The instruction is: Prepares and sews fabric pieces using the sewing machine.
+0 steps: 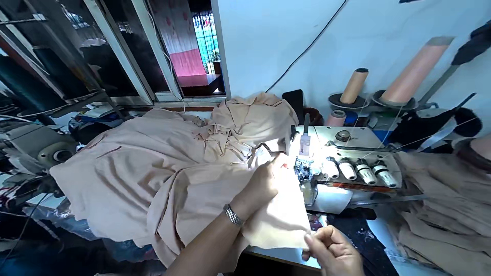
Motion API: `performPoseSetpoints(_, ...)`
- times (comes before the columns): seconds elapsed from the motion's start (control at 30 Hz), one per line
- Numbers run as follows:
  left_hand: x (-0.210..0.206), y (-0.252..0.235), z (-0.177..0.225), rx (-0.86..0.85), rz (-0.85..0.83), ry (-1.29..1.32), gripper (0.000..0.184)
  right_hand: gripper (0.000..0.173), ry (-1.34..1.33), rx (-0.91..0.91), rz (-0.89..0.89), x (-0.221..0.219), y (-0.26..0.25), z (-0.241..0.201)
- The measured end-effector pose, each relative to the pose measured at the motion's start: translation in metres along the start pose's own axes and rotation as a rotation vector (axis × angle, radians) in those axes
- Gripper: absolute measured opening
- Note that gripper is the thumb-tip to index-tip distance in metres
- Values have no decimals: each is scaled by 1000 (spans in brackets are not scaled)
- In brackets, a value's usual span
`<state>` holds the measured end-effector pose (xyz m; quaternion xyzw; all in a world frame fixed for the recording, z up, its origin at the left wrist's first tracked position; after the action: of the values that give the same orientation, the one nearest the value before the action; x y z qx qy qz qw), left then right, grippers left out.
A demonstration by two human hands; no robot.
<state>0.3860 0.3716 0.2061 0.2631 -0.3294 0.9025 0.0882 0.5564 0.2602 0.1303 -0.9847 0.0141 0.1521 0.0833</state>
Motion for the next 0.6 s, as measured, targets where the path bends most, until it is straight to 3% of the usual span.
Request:
performPoseSetpoints(0.1,-22,8,-19,-9,-7,44,9,36,65,-181,-4,6,13,23)
performPoseSetpoints(0.17,-27,15,-21,-43,30,6,5,30,84,-165,-29,9,21,34)
performPoseSetpoints(0.3,-41,37,-3,-124,69,-538,10,14,117,-84,-104,14,26,50)
performPoseSetpoints(0.4,-62,62,14,8,23,-844,27,14,93,-120,-77,13,29,55)
performPoseSetpoints(0.6,-76,74,13,38,87,-786,37,17,41,-182,-31,14,34,61)
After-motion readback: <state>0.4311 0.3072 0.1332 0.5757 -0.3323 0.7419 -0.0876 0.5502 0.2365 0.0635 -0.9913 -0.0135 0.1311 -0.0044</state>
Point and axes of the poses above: each hand's wrist, its own y-axis away from the middle knuckle, its own x-axis out of the back of the hand, z = x × y, the point moved 4 cm from there along -y, towards the middle knuckle, and after that the axes turned 1 degree about y, right-handed, at the moved point
